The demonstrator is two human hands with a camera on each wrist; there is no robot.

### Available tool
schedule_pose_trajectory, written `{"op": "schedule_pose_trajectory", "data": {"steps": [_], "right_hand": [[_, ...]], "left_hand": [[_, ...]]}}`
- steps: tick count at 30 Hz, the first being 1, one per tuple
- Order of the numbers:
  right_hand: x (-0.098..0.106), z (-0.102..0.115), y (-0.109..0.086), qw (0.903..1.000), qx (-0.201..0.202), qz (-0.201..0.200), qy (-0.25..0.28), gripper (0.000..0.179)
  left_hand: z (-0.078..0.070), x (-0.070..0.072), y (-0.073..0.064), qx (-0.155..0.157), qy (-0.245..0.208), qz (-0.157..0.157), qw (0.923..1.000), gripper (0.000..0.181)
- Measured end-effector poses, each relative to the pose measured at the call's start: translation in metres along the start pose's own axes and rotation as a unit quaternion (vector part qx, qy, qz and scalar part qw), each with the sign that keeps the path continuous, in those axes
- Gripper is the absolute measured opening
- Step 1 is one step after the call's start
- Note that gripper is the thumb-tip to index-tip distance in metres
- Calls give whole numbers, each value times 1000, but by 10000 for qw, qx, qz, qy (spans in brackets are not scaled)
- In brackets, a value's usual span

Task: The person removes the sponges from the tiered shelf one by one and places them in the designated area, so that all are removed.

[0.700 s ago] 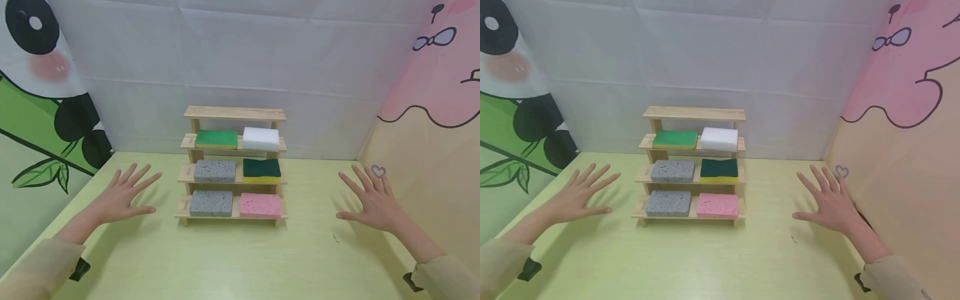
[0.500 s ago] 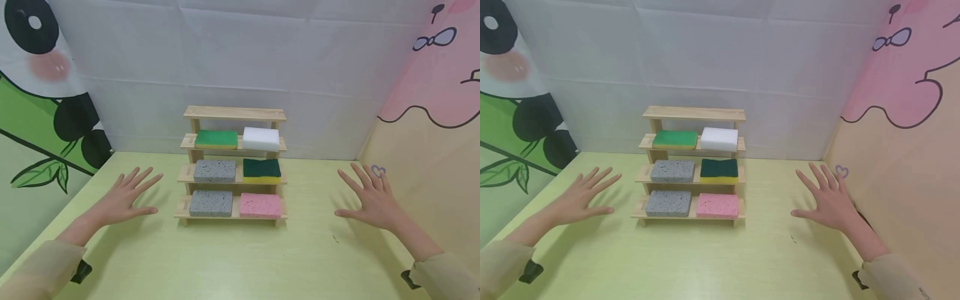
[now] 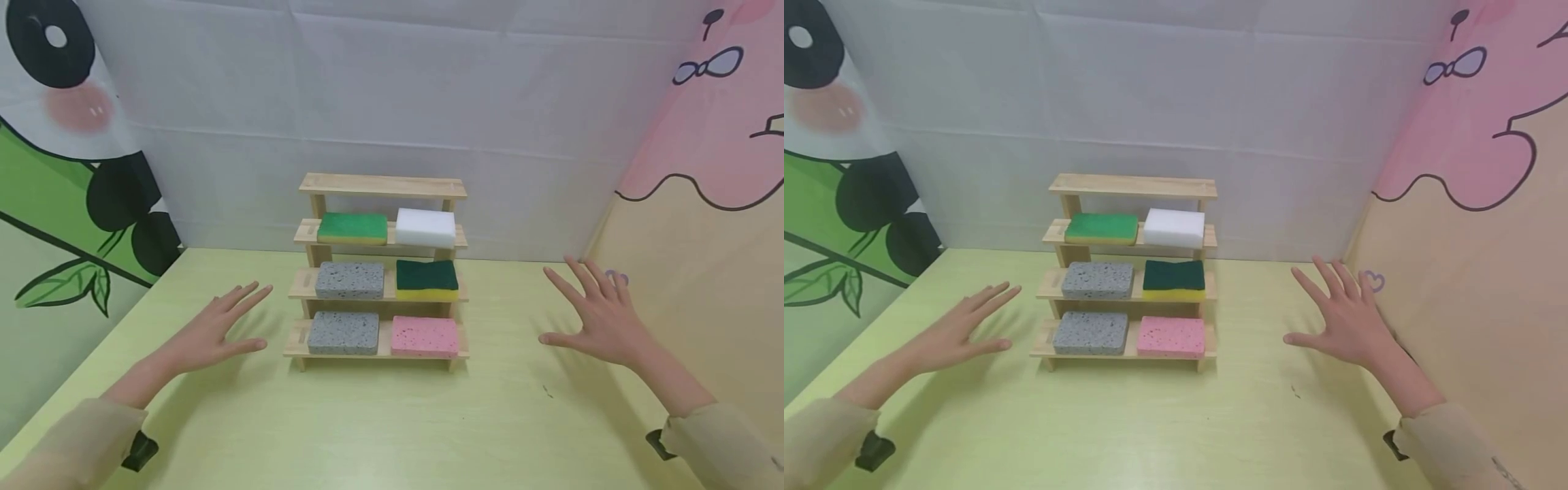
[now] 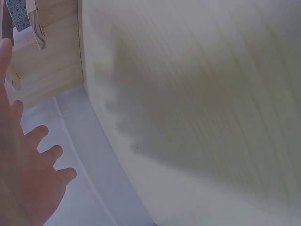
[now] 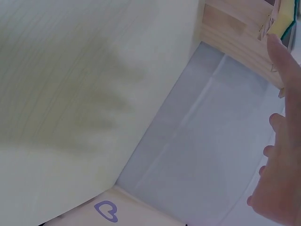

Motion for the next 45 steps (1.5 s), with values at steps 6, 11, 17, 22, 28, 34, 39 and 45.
{"op": "schedule_pose_trajectory", "data": {"steps": [6,11,17,22,28,34,39,45], "right_hand": [[1,3,4,9999,-90,113,38,109],[4,9,7,9996,-177,193,117,107],[9,19,16,9995,-184,191,165,107],[13,28,25,9994,-179,226,168,105],[19,41,36,9997,-76,140,197,105],[23,53,46,9994,97,81,307,104],[25,61,54,9994,179,59,295,103],[28,71,65,9993,224,95,278,103]], "left_hand": [[-5,-11,1,168,-633,18,9979,88],[-6,-20,1,208,-1083,-140,9938,88],[-11,-25,1,198,-1845,-330,9821,83],[-17,-35,2,366,-2643,-220,9635,78],[-20,-48,2,602,-3253,-109,9436,73],[-18,-59,0,856,-3886,-122,9173,74],[-20,-65,1,851,-4313,-172,8980,74],[-23,-72,1,892,-4643,-52,8812,71]]}}
Point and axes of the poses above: each hand's wrist, its own y-axis towards the middle knuckle, its own x-axis out of the back of the hand, z = x × y, the point moved 7 cm from there along y, towards the middle knuckle, and after that the axes turned 10 degrees about -x, right-handed, at the moved point
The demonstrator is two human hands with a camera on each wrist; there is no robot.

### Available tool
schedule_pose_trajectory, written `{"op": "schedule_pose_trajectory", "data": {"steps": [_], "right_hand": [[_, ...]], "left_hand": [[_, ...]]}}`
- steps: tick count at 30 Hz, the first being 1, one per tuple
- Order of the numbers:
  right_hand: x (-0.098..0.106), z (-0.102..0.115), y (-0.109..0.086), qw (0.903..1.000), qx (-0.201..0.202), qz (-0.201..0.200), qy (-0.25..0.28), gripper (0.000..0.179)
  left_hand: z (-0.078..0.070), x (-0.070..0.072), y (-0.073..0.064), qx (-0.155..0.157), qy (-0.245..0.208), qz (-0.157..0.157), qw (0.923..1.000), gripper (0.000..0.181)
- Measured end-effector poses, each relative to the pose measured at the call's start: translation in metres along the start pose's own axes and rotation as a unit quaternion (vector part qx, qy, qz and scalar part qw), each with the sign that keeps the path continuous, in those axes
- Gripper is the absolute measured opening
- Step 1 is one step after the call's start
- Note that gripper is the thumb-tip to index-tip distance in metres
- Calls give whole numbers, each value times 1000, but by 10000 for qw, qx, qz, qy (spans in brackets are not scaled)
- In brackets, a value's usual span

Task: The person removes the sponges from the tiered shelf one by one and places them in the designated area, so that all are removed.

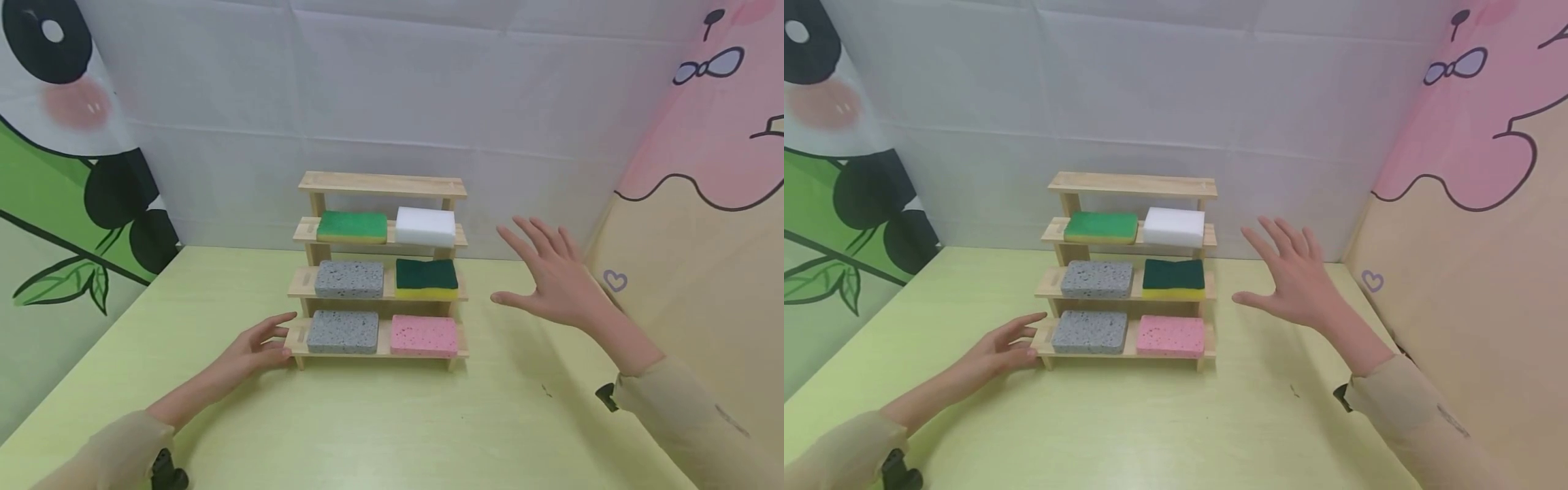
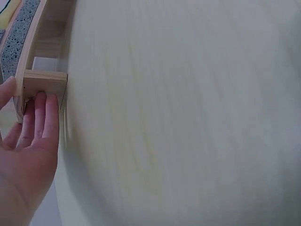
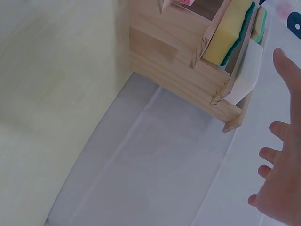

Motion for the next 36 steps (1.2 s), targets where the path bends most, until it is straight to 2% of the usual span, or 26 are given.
{"op": "schedule_pose_trajectory", "data": {"steps": [5,12,16,26,36], "right_hand": [[1,9,9,9998,138,-63,111,103],[4,26,24,9988,401,-122,244,103],[3,35,34,9987,460,-21,205,103],[-2,63,61,9966,678,216,427,103],[-8,92,92,9909,824,778,722,99]], "left_hand": [[4,-2,0,9,-389,69,9992,71],[9,-5,1,-259,-823,186,9961,69],[8,-5,1,-349,-854,225,9955,69],[10,-7,-1,-200,-757,256,9966,69],[10,-5,1,-200,-674,312,9970,71]]}}
Point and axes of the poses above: each hand's wrist, its own y-axis towards the middle knuckle, its own x-axis out of the back of the hand, z = x × y, the point moved 7 cm from there along y, towards the middle knuckle, and after that the axes turned 10 degrees about -x, right-handed, at the moved point
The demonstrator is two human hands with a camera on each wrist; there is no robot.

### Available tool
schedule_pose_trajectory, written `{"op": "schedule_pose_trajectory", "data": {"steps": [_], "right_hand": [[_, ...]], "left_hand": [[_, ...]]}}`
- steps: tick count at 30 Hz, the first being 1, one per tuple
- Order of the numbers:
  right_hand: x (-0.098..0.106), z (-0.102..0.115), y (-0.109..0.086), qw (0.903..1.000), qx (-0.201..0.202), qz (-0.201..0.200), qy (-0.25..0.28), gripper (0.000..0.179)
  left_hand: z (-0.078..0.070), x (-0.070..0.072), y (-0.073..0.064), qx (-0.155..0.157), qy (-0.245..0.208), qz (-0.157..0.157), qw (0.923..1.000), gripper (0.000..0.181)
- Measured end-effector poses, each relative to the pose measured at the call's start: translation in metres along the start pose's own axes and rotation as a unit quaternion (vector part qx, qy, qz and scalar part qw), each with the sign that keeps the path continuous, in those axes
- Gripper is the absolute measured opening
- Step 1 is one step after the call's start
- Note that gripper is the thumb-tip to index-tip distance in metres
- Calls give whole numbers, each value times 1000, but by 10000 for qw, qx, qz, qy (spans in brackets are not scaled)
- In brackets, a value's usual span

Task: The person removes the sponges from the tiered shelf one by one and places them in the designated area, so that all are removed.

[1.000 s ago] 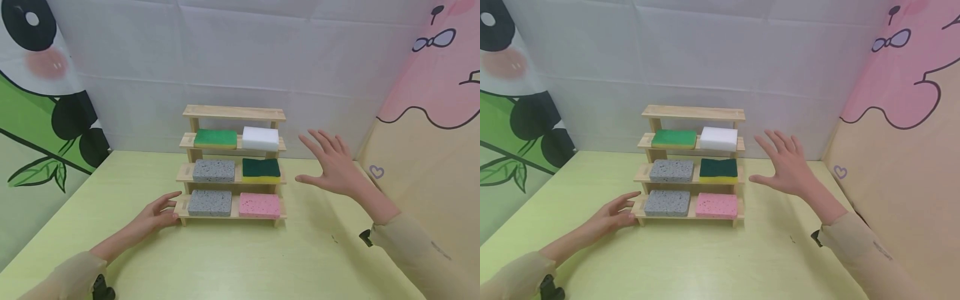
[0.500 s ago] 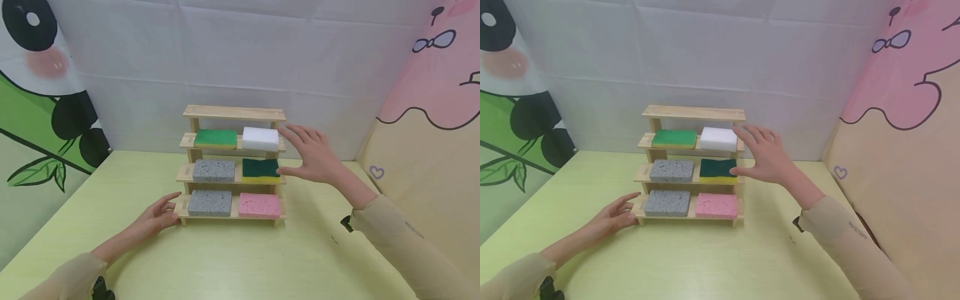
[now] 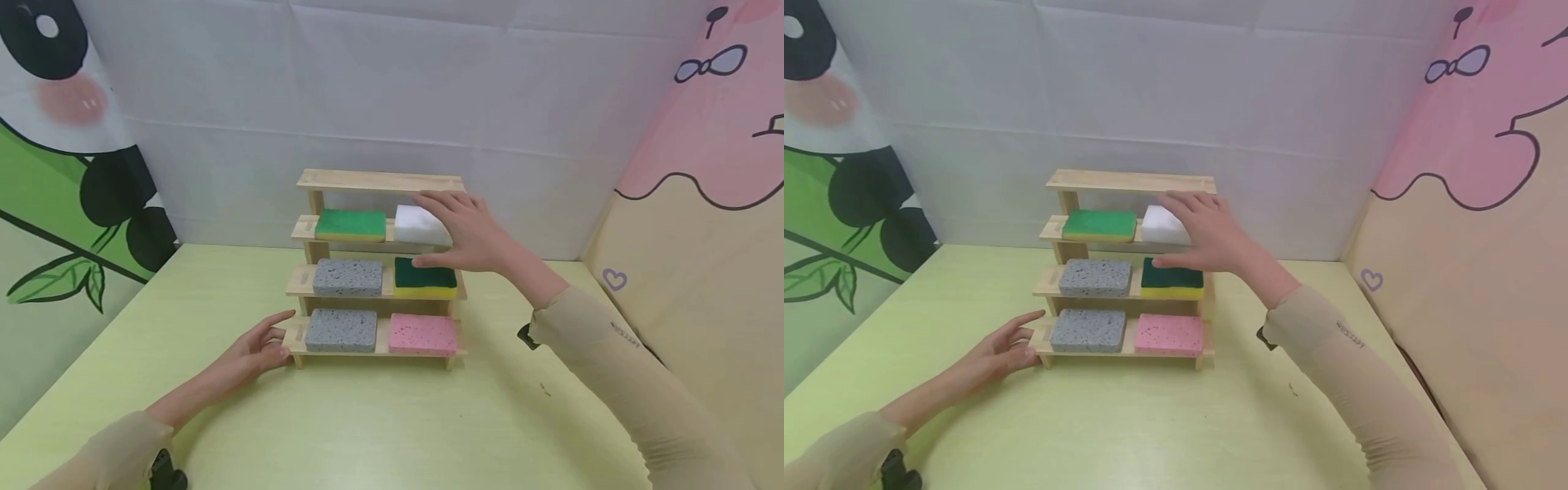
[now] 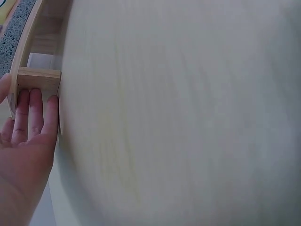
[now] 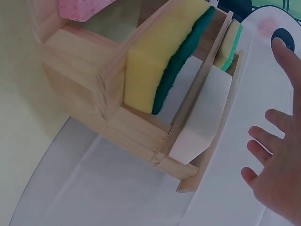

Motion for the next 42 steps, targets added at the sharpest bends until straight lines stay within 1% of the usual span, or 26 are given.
{"op": "schedule_pose_trajectory", "data": {"steps": [3,6,14,21,26,32,36,42], "right_hand": [[-1,7,11,9999,58,151,52,98],[-3,16,23,9991,215,343,89,95],[-13,34,51,9937,469,992,222,88],[-22,42,74,9865,538,1415,619,81],[-30,45,87,9826,523,1608,774,77],[-37,49,95,9780,416,1789,992,73],[-43,49,100,9785,353,1809,929,73],[-51,45,107,9809,158,1818,671,73]], "left_hand": [[-1,0,1,18,39,24,10000,72],[0,0,1,42,66,9,10000,72],[2,0,1,123,67,-23,9999,71],[2,1,2,150,89,-5,9998,70],[1,0,1,147,78,21,9999,70],[1,0,0,152,61,21,9999,69],[0,0,0,133,53,26,9999,69],[-1,-2,-2,190,34,-7,9998,70]]}}
Point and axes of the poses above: each hand's wrist, its own y-axis towards the middle knuckle, its own x-axis out of the back of the hand, z = x × y, the point moved 7 cm from there along y, towards the middle knuckle, and after that the axes turned 10 degrees about -x, right-handed, at the moved point
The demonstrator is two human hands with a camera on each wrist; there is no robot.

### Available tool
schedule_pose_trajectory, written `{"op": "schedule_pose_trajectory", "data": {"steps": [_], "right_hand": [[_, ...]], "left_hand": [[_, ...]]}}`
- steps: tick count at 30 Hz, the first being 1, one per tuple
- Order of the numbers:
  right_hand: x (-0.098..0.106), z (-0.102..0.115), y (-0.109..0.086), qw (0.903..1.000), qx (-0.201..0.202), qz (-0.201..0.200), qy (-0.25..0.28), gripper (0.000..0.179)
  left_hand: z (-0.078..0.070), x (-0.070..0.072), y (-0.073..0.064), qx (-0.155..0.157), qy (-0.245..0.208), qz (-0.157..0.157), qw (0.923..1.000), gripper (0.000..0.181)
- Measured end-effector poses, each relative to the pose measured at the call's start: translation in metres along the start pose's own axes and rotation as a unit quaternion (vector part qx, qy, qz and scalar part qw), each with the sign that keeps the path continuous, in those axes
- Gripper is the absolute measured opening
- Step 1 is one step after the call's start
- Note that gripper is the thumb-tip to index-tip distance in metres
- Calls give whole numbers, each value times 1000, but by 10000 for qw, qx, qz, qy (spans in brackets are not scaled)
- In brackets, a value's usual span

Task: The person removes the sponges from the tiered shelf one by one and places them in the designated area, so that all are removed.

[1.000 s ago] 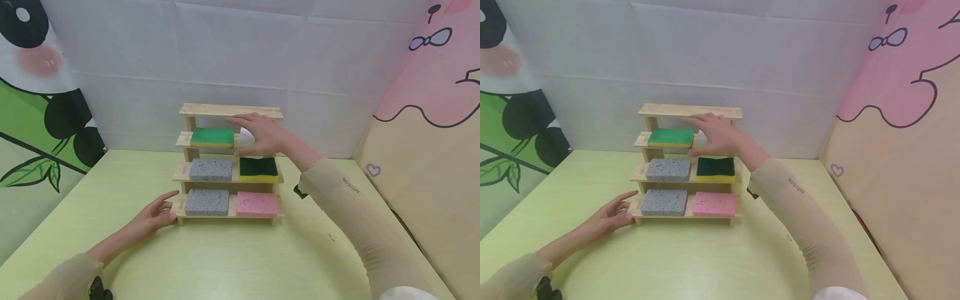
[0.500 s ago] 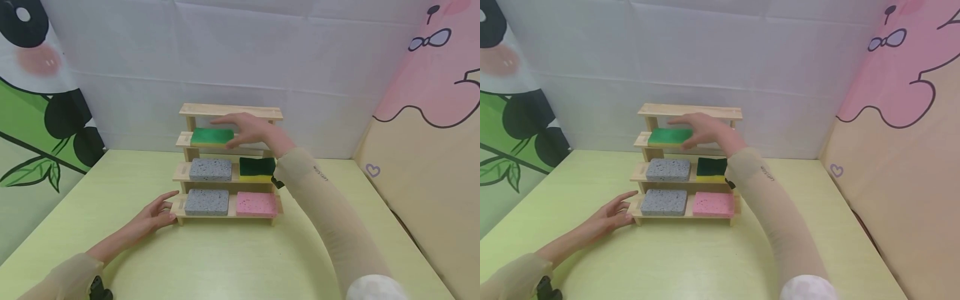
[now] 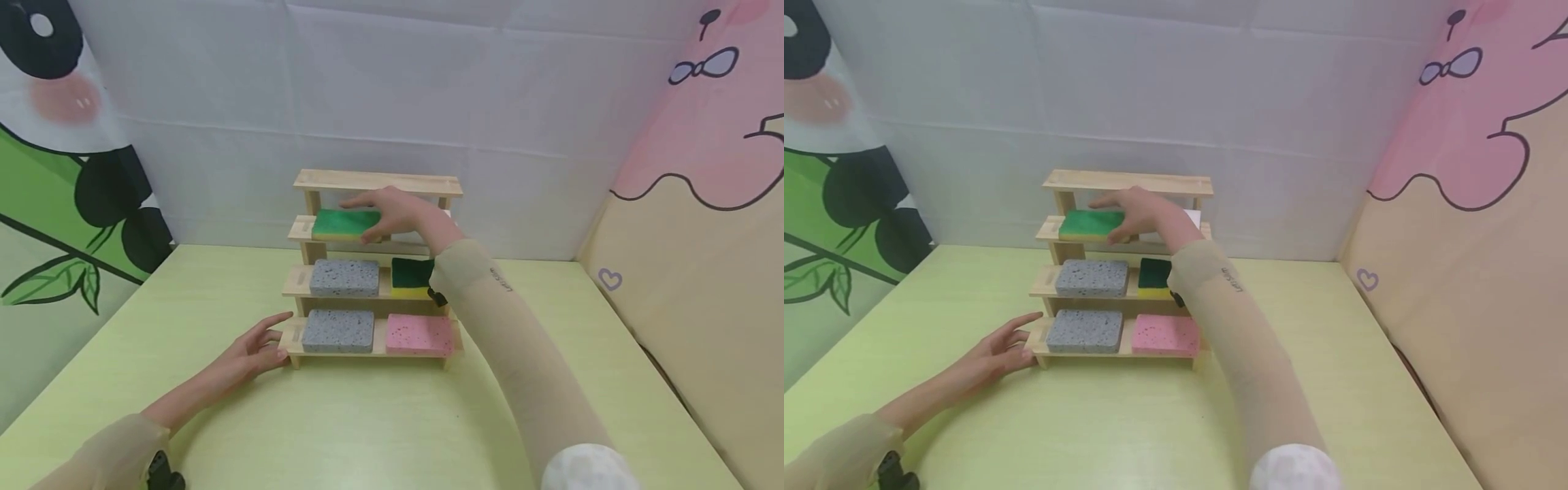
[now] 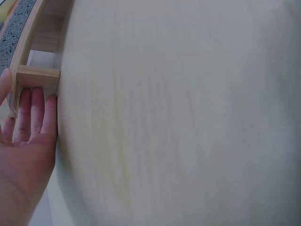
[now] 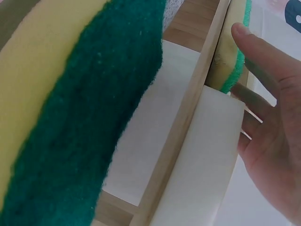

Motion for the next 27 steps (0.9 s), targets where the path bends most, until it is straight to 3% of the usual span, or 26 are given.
{"op": "schedule_pose_trajectory", "data": {"steps": [10,27], "right_hand": [[-2,-2,1,9996,-200,-98,194,63],[2,6,-2,9992,4,-388,35,69]], "left_hand": [[0,0,0,6,-25,-31,10000,71],[3,2,0,-3,-18,-37,10000,70]]}}
Point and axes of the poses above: each hand's wrist, its own y-axis towards the middle knuckle, its own x-axis out of the back of the hand, z = x × y, the point moved 7 cm from there along y, towards the middle knuckle, and after that the axes turned 10 degrees about -x, right-handed, at the moved point
